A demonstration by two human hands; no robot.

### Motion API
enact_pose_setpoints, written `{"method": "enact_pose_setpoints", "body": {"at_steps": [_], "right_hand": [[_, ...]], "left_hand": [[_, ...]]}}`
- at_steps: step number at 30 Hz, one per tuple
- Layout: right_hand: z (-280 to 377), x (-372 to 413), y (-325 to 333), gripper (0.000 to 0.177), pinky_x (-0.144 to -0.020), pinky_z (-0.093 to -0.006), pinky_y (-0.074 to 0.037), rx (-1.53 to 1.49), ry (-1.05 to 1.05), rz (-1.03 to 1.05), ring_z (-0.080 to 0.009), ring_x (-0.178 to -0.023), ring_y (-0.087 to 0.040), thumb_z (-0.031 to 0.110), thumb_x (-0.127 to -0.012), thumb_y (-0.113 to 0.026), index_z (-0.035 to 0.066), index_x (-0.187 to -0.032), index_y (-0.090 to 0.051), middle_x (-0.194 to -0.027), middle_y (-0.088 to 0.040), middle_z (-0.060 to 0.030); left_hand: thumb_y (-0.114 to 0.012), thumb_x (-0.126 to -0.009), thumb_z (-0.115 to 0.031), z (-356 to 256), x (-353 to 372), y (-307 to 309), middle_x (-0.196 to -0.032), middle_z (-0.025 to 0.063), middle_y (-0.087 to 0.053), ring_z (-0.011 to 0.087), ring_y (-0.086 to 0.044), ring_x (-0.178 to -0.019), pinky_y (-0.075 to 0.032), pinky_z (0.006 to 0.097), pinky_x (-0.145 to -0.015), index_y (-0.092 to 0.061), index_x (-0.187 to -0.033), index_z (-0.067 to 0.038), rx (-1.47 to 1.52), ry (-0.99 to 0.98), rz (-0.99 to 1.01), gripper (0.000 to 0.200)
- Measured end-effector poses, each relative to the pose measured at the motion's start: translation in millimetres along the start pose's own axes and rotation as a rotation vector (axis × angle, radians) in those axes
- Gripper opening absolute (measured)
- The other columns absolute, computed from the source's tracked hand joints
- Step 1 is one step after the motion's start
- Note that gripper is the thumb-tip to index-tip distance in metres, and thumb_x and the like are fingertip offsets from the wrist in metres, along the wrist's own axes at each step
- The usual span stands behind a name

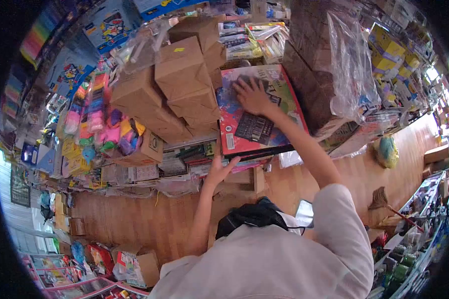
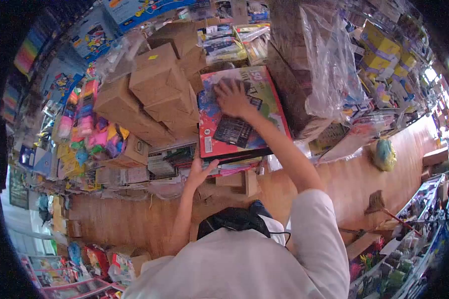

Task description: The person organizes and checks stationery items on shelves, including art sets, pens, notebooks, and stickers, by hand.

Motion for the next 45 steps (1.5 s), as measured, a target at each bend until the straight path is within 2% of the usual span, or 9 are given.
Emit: {"method": "enact_pose_setpoints", "body": {"at_steps": [7,11,19,21,28,34,36,39,45], "right_hand": [[65.6,156.2,69.1,0.047,-0.109,-0.0569,-0.018,-0.241,0.083,-0.145,-0.0399,-0.135,-0.025,0.031,-0.093,-0.042,0.019,-0.139,-0.04,-0.148,-0.03,-0.0094],[51.1,131.8,58.8,0.048,-0.109,-0.0565,-0.018,-0.231,0.076,-0.127,-0.0395,-0.135,-0.025,0.031,-0.093,-0.041,0.019,-0.139,-0.038,-0.148,-0.03,-0.0092],[-30.5,-54.7,-7.0,0.052,-0.109,-0.0601,-0.01,-0.128,-0.094,-0.013,-0.0421,-0.137,-0.02,0.042,-0.095,-0.032,0.02,-0.142,-0.033,-0.151,-0.025,-0.008],[-27.4,-73.4,-16.0,0.053,-0.109,-0.0606,-0.011,-0.117,-0.086,0.003,-0.0427,-0.137,-0.019,0.042,-0.094,-0.032,0.02,-0.143,-0.033,-0.151,-0.025,-0.0078],[9.1,-25.9,-6.8,0.05,-0.106,-0.0616,-0.019,0.0,0.069,-0.175,-0.0414,-0.133,-0.028,0.037,-0.096,-0.034,0.017,-0.142,-0.034,-0.15,-0.027,-0.0079],[81.3,100.0,54.7,0.051,-0.107,-0.0586,-0.021,-0.117,0.227,-0.102,-0.0405,-0.134,-0.027,0.029,-0.092,-0.045,0.013,-0.14,-0.037,-0.147,-0.031,-0.01],[93.6,129.0,63.1,0.052,-0.107,-0.0573,-0.022,-0.175,0.264,-0.203,-0.0387,-0.133,-0.029,0.027,-0.09,-0.047,0.013,-0.139,-0.038,-0.146,-0.033,-0.0096],[82.6,117.7,58.2,0.052,-0.107,-0.0567,-0.022,-0.289,0.249,-0.214,-0.0372,-0.133,-0.029,0.027,-0.09,-0.047,0.013,-0.14,-0.037,-0.145,-0.034,-0.0096],[-41.4,-11.6,0.4,0.052,-0.109,-0.0579,-0.015,-0.008,-0.161,-0.089,-0.0379,-0.137,-0.021,0.036,-0.095,-0.033,0.013,-0.141,-0.032,-0.15,-0.023,-0.0111]], "left_hand": [[-0.071,-0.081,-0.015,0.1,-0.6,-4.1,-0.136,0.0129,-0.041,0.0216,-0.038,-0.126,-0.029,0.0344,-0.105,-0.023,-0.142,-0.001,0.071,-0.009,-0.004,0.078],[-0.071,-0.081,-0.014,3.1,-5.5,-4.1,-0.134,0.0126,-0.042,0.0217,-0.041,-0.123,-0.03,0.0339,-0.105,-0.024,-0.141,-0.002,0.096,-0.049,0.039,0.077],[-0.07,-0.081,-0.015,-3.9,0.0,-0.8,-0.138,0.0138,-0.039,0.0217,-0.038,-0.127,-0.028,0.033,-0.106,-0.018,-0.145,-0.002,0.014,-0.03,-0.057,0.084],[-0.072,-0.08,-0.018,-3.0,-1.7,-3.3,-0.142,0.0119,-0.034,0.0235,-0.031,-0.132,-0.022,0.0414,-0.109,-0.017,-0.146,-0.006,0.072,0.0,-0.011,0.087],[-0.073,-0.079,-0.024,-2.8,2.2,0.2,-0.147,0.0124,-0.026,0.0237,-0.03,-0.133,-0.023,0.0466,-0.108,-0.014,-0.147,-0.007,0.023,0.125,-0.029,0.092],[-0.072,-0.081,-0.021,17.1,-1.8,-4.8,-0.143,0.0133,-0.033,0.0229,-0.034,-0.13,-0.028,0.0376,-0.106,-0.015,-0.146,-0.003,0.086,-0.068,0.026,0.088],[-0.071,-0.081,-0.018,29.3,1.3,2.3,-0.139,0.0139,-0.037,0.0222,-0.038,-0.126,-0.029,0.0341,-0.105,-0.019,-0.144,0.0,-0.063,-0.055,-0.092,0.083],[-0.071,-0.081,-0.017,3.2,0.9,-3.6,-0.137,0.0142,-0.039,0.0221,-0.04,-0.124,-0.03,0.0346,-0.104,-0.024,-0.142,0.0,0.096,0.038,-0.023,0.078],[-0.071,-0.081,-0.017,5.3,-2.8,-1.1,-0.139,0.014,-0.037,0.0228,-0.039,-0.125,-0.03,0.0349,-0.104,-0.021,-0.144,-0.002,0.036,-0.041,-0.014,0.081]]}}
Point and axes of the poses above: each hand's wrist, its own x-axis away from the middle knuckle, its own y-axis out of the back of the hand, z = x × y, the point moved 6 cm from there along -x, towards the middle knuckle
